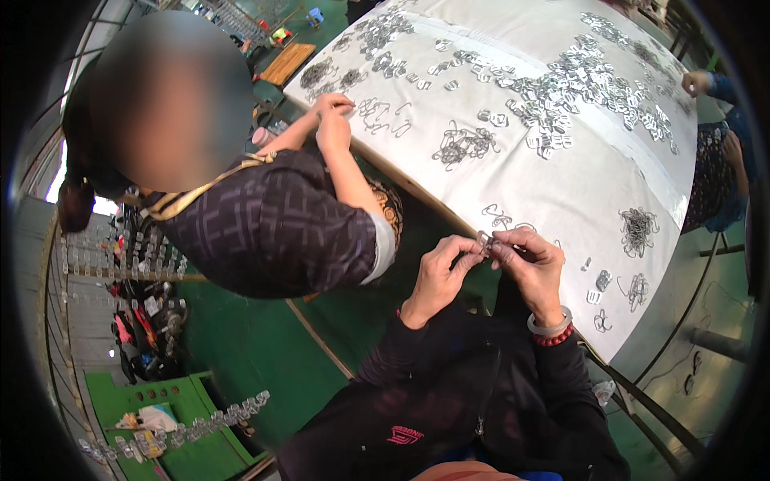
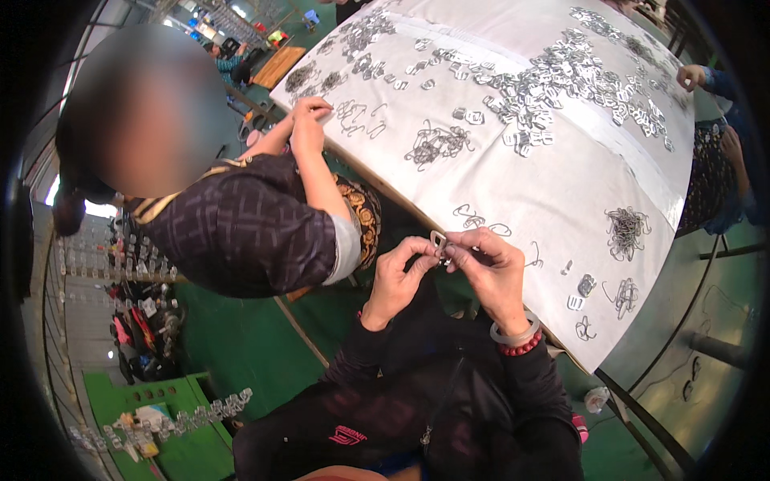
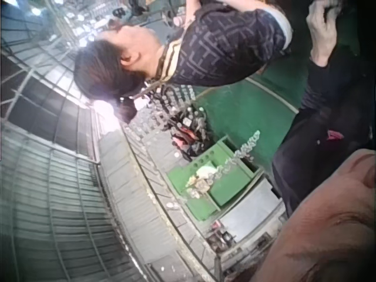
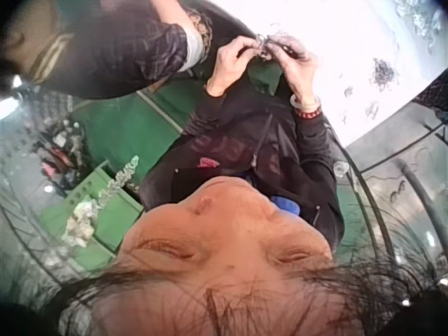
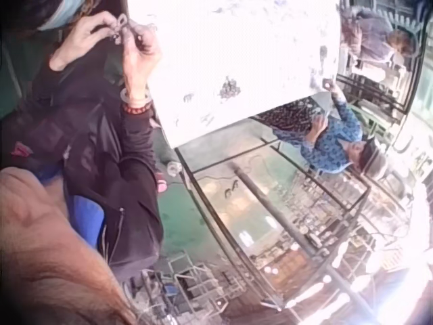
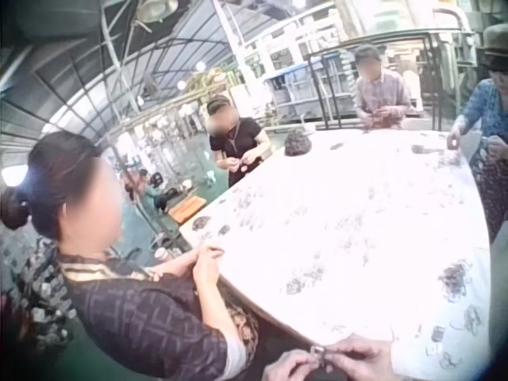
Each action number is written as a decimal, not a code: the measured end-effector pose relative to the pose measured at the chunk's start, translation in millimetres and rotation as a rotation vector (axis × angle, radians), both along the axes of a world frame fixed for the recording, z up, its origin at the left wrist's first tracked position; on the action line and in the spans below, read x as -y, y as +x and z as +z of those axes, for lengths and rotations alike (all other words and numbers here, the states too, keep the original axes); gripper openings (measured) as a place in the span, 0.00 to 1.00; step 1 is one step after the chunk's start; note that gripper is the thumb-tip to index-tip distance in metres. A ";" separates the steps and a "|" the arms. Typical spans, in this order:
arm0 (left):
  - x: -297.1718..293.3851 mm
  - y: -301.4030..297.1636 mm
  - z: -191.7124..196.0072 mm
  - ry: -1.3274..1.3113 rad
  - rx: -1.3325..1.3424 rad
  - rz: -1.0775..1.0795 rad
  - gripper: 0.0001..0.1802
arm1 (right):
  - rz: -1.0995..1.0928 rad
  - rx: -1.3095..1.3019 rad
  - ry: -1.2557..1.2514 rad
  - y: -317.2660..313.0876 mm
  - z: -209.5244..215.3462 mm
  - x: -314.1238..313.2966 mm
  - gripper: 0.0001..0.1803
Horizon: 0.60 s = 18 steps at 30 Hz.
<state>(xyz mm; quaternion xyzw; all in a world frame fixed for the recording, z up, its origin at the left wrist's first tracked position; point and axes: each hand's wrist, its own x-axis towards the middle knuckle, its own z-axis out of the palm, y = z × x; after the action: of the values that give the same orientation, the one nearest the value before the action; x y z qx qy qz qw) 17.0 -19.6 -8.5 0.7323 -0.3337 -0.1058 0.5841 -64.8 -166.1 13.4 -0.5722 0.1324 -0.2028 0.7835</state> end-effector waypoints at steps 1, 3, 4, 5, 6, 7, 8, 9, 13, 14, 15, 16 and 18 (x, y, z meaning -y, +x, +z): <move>0.6 -0.1 -3.5 0.019 0.010 0.004 0.06 | -0.009 0.007 0.023 0.2 -2.1 -0.2 0.08; 1.1 0.0 -11.8 -0.021 -0.013 -0.032 0.06 | 0.002 0.031 0.045 -0.1 -5.3 -0.3 0.08; 2.2 2.2 -16.6 -0.094 -0.038 -0.046 0.07 | 0.018 0.030 0.056 0.2 -6.5 -0.6 0.08; 5.8 6.8 -22.4 -0.213 -0.222 -0.012 0.08 | 0.032 0.037 0.034 -1.1 -6.8 0.5 0.08; 8.9 11.8 -28.1 -0.335 -0.376 0.025 0.10 | 0.052 0.024 0.017 -1.2 -7.1 1.0 0.08; 10.0 30.6 -33.7 -0.283 -0.294 0.051 0.14 | 0.077 0.039 0.022 -1.6 -7.2 1.6 0.09; 17.4 48.7 -41.8 -0.229 -0.279 0.172 0.16 | 0.091 0.046 0.030 -1.6 -7.3 2.1 0.09; 23.2 70.7 -49.3 -0.079 -0.216 0.264 0.15 | 0.110 0.047 0.019 -1.4 -7.6 2.1 0.08; 55.3 136.3 -77.9 0.351 0.167 0.420 0.11 | 0.138 0.046 0.034 -1.1 -11.0 0.2 0.08; 61.0 141.8 -82.4 0.438 0.282 0.420 0.10 | 0.139 0.041 0.057 -1.7 -12.0 -0.7 0.09; 65.7 144.2 -85.4 0.478 0.322 0.415 0.09 | 0.136 0.029 0.072 -3.0 -12.7 -1.3 0.09; 69.9 144.8 -86.6 0.499 0.377 0.408 0.08 | 0.139 0.023 0.077 -4.2 -13.3 -0.6 0.09; 76.3 144.7 -85.0 0.510 0.481 0.375 0.07 | 0.133 0.013 0.093 -7.4 -13.2 -1.0 0.09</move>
<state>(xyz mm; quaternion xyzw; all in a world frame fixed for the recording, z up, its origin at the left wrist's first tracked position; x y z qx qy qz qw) 161.6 -96.0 -93.4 0.9061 -0.2844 0.0975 0.2978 -72.2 -165.1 0.2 -0.5413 0.0982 -0.1475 0.8219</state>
